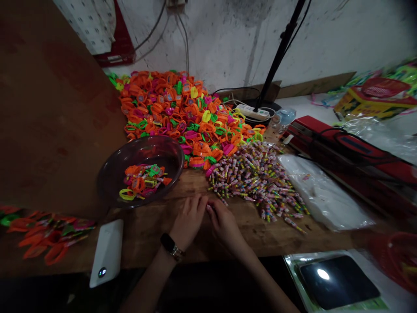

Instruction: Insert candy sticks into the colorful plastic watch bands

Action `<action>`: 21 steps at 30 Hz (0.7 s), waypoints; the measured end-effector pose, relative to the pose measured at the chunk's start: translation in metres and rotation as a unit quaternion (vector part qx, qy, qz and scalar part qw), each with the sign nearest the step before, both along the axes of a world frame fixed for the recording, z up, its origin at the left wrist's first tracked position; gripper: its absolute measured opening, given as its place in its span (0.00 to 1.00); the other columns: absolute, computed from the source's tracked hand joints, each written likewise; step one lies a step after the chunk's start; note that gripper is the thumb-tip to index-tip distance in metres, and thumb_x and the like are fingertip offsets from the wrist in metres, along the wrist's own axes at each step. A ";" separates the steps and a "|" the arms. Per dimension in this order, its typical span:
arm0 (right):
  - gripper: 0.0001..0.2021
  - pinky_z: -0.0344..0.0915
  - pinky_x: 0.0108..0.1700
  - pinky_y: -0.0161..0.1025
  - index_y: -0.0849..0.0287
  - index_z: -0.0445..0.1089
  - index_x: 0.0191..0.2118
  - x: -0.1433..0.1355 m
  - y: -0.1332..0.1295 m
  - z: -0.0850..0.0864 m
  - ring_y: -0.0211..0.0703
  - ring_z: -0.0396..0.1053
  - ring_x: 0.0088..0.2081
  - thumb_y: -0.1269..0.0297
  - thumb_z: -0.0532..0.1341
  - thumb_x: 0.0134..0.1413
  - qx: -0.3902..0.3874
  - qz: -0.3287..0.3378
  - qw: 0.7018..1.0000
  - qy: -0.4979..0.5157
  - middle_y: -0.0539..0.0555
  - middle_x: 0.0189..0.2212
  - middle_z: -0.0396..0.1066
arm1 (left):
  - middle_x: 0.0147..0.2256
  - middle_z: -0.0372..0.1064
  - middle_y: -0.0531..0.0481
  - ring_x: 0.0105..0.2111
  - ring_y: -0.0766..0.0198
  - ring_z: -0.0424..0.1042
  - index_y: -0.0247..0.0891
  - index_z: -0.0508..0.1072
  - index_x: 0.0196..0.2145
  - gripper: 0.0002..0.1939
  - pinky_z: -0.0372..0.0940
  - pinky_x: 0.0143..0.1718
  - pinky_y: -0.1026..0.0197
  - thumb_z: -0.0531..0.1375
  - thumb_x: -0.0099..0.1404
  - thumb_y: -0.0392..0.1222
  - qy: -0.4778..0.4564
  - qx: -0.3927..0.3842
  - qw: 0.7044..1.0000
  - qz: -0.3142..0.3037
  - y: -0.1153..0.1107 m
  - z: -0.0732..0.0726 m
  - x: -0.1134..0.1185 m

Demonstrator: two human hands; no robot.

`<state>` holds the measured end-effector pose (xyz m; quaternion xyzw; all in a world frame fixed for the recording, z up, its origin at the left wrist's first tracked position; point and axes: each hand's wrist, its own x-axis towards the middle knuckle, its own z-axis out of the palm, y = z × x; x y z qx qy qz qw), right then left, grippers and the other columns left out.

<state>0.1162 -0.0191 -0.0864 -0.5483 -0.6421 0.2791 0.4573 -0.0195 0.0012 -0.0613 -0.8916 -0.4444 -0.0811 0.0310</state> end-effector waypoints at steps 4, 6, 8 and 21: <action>0.10 0.65 0.37 0.38 0.60 0.67 0.38 -0.006 0.001 0.001 0.43 0.68 0.34 0.66 0.49 0.61 -0.002 0.002 1.000 0.020 0.57 0.32 0.70 | 0.51 0.62 0.42 0.49 0.56 0.64 0.37 0.59 0.56 0.23 0.67 0.45 0.55 0.48 0.63 0.26 0.031 0.046 0.998 0.003 -0.004 0.001 -0.002; 0.10 0.65 0.38 0.38 0.60 0.67 0.37 -0.003 0.007 0.003 0.42 0.69 0.35 0.65 0.50 0.61 -0.008 0.035 0.999 0.041 0.56 0.33 0.71 | 0.50 0.64 0.43 0.46 0.57 0.66 0.38 0.62 0.54 0.23 0.68 0.43 0.56 0.49 0.63 0.26 0.043 0.049 0.998 0.001 -0.001 0.011 -0.007; 0.10 0.66 0.42 0.38 0.59 0.67 0.42 0.006 0.015 0.004 0.43 0.69 0.39 0.64 0.51 0.61 -0.014 0.072 0.997 0.037 0.57 0.38 0.71 | 0.48 0.65 0.43 0.42 0.57 0.66 0.38 0.65 0.53 0.22 0.67 0.43 0.55 0.50 0.63 0.27 0.045 0.063 0.996 0.037 0.006 0.030 -0.017; 0.15 0.64 0.42 0.43 0.64 0.67 0.41 0.023 0.022 -0.019 0.51 0.67 0.43 0.82 0.47 0.54 -0.134 -0.062 0.917 -0.370 0.65 0.40 0.68 | 0.57 0.60 0.37 0.58 0.57 0.58 0.31 0.63 0.56 0.24 0.57 0.57 0.53 0.45 0.64 0.25 -0.057 -0.020 0.992 0.109 0.124 0.021 0.044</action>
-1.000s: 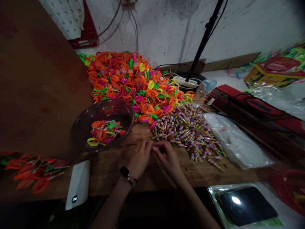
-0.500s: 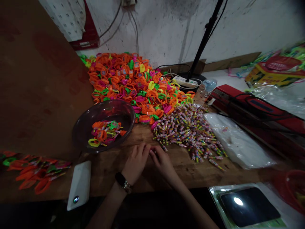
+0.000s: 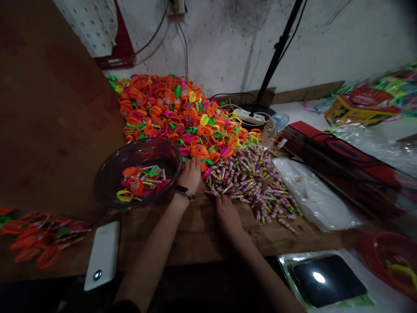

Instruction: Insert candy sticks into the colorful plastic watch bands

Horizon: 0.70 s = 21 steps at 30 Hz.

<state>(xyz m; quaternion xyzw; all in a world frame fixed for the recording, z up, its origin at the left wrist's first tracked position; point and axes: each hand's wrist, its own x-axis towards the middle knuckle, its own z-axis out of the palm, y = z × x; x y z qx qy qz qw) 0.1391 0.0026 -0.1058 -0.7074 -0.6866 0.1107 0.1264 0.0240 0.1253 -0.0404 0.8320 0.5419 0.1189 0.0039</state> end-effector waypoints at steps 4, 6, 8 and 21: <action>0.12 0.64 0.39 0.41 0.63 0.66 0.34 0.004 -0.008 -0.002 0.49 0.68 0.39 0.81 0.49 0.51 0.000 -0.018 1.000 0.024 0.64 0.37 0.69 | 0.54 0.62 0.31 0.57 0.52 0.59 0.27 0.68 0.46 0.17 0.59 0.55 0.48 0.46 0.64 0.26 -0.041 -0.004 0.998 0.048 0.018 -0.024 0.016; 0.09 0.65 0.38 0.39 0.62 0.65 0.35 0.010 -0.012 -0.001 0.47 0.68 0.37 0.79 0.52 0.50 0.004 -0.023 0.999 0.042 0.62 0.35 0.70 | 0.53 0.63 0.35 0.57 0.53 0.59 0.30 0.70 0.41 0.10 0.58 0.56 0.48 0.51 0.65 0.30 -0.067 -0.004 0.997 0.030 0.013 -0.026 0.011; 0.08 0.66 0.35 0.37 0.63 0.64 0.38 0.017 -0.014 0.002 0.44 0.69 0.34 0.76 0.53 0.51 0.025 -0.031 0.994 0.101 0.59 0.33 0.70 | 0.50 0.66 0.39 0.53 0.56 0.64 0.33 0.69 0.39 0.06 0.61 0.53 0.52 0.55 0.65 0.35 -0.094 -0.008 0.996 0.007 0.000 -0.026 0.002; 0.12 0.65 0.35 0.36 0.59 0.74 0.37 0.033 -0.015 0.066 0.38 0.67 0.29 0.59 0.62 0.48 0.021 -0.015 0.764 0.645 0.50 0.27 0.72 | 0.45 0.69 0.46 0.48 0.60 0.67 0.38 0.67 0.47 0.14 0.63 0.52 0.56 0.58 0.64 0.40 -0.271 -0.047 0.949 -0.153 -0.097 0.008 -0.027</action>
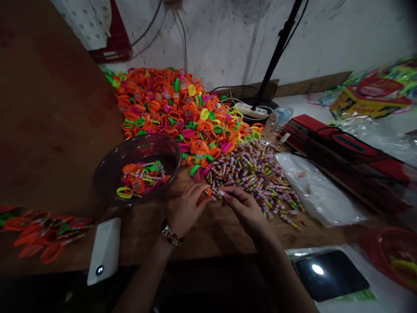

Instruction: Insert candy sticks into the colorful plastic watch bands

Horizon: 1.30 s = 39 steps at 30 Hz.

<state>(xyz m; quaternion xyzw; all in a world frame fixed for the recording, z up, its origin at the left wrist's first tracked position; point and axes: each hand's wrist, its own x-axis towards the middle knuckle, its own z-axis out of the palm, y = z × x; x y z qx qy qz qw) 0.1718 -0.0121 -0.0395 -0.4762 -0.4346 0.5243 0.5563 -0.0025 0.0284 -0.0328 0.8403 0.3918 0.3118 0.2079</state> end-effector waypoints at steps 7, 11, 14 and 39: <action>0.14 0.67 0.41 0.39 0.60 0.71 0.35 -0.014 -0.004 0.001 0.42 0.71 0.37 0.54 0.63 0.50 0.054 -0.001 0.994 -0.094 0.55 0.34 0.74 | 0.47 0.64 0.46 0.48 0.61 0.65 0.39 0.63 0.50 0.16 0.64 0.50 0.55 0.51 0.66 0.31 0.062 -0.014 0.997 -0.033 -0.009 0.010 -0.004; 0.12 0.67 0.40 0.39 0.60 0.71 0.35 -0.012 -0.005 0.000 0.42 0.71 0.37 0.55 0.61 0.52 0.062 0.017 0.988 -0.138 0.55 0.33 0.74 | 0.47 0.64 0.45 0.49 0.58 0.65 0.39 0.63 0.50 0.15 0.64 0.51 0.52 0.50 0.66 0.31 0.100 -0.004 0.994 -0.030 -0.011 0.012 -0.004; 0.13 0.68 0.40 0.39 0.60 0.72 0.38 -0.013 -0.005 -0.003 0.43 0.71 0.37 0.56 0.60 0.53 0.067 0.029 0.987 -0.145 0.55 0.34 0.74 | 0.48 0.63 0.45 0.49 0.59 0.65 0.39 0.63 0.50 0.15 0.64 0.51 0.52 0.50 0.66 0.31 0.116 0.009 0.993 -0.029 -0.012 0.012 -0.004; 0.12 0.66 0.36 0.38 0.58 0.66 0.35 -0.062 -0.028 -0.053 0.44 0.71 0.32 0.63 0.47 0.60 0.068 0.012 0.962 -0.264 0.57 0.30 0.73 | 0.44 0.69 0.44 0.46 0.61 0.70 0.36 0.63 0.48 0.16 0.69 0.47 0.55 0.49 0.63 0.26 0.169 0.022 0.984 -0.049 -0.033 -0.037 -0.032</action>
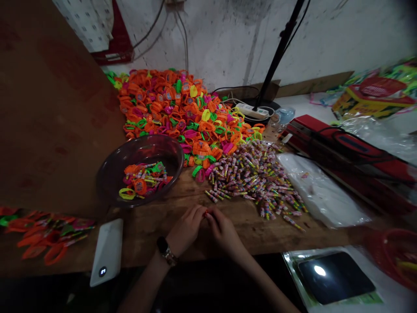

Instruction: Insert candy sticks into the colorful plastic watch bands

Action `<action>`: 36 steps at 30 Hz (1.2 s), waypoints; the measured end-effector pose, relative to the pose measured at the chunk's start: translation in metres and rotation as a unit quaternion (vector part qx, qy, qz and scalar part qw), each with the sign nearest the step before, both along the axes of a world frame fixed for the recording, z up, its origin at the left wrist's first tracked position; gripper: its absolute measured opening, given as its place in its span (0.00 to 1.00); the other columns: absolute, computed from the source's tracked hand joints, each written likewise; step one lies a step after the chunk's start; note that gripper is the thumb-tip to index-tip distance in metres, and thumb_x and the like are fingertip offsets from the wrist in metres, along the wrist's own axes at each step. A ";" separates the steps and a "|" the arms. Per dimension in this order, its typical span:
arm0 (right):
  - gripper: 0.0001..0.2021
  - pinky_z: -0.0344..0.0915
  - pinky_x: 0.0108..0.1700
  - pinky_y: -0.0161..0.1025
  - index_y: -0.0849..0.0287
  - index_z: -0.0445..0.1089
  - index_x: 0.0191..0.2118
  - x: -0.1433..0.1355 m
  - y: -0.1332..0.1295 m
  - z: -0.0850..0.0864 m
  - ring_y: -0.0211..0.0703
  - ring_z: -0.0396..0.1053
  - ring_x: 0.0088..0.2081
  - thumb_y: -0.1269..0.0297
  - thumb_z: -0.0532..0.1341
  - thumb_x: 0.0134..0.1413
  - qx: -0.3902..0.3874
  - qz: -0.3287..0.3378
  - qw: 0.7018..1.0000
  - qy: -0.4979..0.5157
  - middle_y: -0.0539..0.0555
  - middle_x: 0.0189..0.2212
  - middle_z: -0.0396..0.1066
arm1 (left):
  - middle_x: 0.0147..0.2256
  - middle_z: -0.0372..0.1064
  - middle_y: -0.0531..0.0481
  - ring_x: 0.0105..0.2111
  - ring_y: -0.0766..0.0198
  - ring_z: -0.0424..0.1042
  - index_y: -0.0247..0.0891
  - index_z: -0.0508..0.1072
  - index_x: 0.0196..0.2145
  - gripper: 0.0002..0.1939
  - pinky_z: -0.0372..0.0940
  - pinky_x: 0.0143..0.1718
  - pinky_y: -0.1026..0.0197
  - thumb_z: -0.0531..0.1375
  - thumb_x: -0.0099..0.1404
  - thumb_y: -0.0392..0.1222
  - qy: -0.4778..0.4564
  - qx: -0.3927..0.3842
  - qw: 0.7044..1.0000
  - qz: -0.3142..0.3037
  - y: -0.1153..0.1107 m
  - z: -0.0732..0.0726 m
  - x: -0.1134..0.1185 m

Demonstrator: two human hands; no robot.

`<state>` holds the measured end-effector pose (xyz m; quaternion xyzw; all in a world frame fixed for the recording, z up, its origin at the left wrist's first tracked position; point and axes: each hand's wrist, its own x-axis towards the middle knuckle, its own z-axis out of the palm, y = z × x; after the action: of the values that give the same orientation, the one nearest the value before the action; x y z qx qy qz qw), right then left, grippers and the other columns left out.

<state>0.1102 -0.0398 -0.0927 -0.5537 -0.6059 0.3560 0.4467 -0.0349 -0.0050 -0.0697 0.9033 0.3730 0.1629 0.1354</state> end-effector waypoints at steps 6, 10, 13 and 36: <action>0.13 0.67 0.39 0.40 0.59 0.68 0.36 0.014 0.002 -0.004 0.44 0.71 0.35 0.59 0.49 0.59 -0.071 0.047 0.994 0.065 0.56 0.32 0.74 | 0.45 0.68 0.44 0.47 0.60 0.69 0.35 0.64 0.47 0.18 0.68 0.50 0.53 0.47 0.61 0.23 0.009 -0.047 0.998 0.035 -0.009 -0.004 0.012; 0.15 0.67 0.44 0.41 0.59 0.70 0.38 0.034 0.008 0.008 0.44 0.72 0.39 0.54 0.53 0.58 -0.115 0.141 0.975 0.131 0.54 0.34 0.75 | 0.50 0.64 0.41 0.53 0.57 0.65 0.36 0.59 0.53 0.21 0.65 0.53 0.49 0.47 0.63 0.25 0.018 -0.070 0.996 0.060 -0.015 0.000 0.017; 0.16 0.68 0.42 0.41 0.59 0.72 0.34 0.042 0.010 0.016 0.44 0.72 0.36 0.52 0.55 0.56 -0.120 0.168 0.967 0.151 0.53 0.31 0.75 | 0.51 0.63 0.40 0.54 0.56 0.63 0.35 0.58 0.54 0.22 0.64 0.54 0.48 0.47 0.62 0.25 0.029 -0.082 0.995 0.040 -0.016 0.006 0.015; 0.13 0.65 0.44 0.48 0.66 0.68 0.43 0.002 0.069 -0.010 0.53 0.67 0.42 0.79 0.50 0.55 -0.015 0.019 0.940 -0.340 0.67 0.39 0.69 | 0.53 0.64 0.42 0.55 0.56 0.60 0.35 0.67 0.51 0.19 0.53 0.59 0.52 0.49 0.63 0.29 -0.007 0.052 0.972 0.230 0.102 0.045 0.012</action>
<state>0.1126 0.0287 -0.1023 -0.6373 -0.7264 0.1637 0.1986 -0.0226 0.0968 -0.0243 0.7982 0.5605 0.2153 0.0497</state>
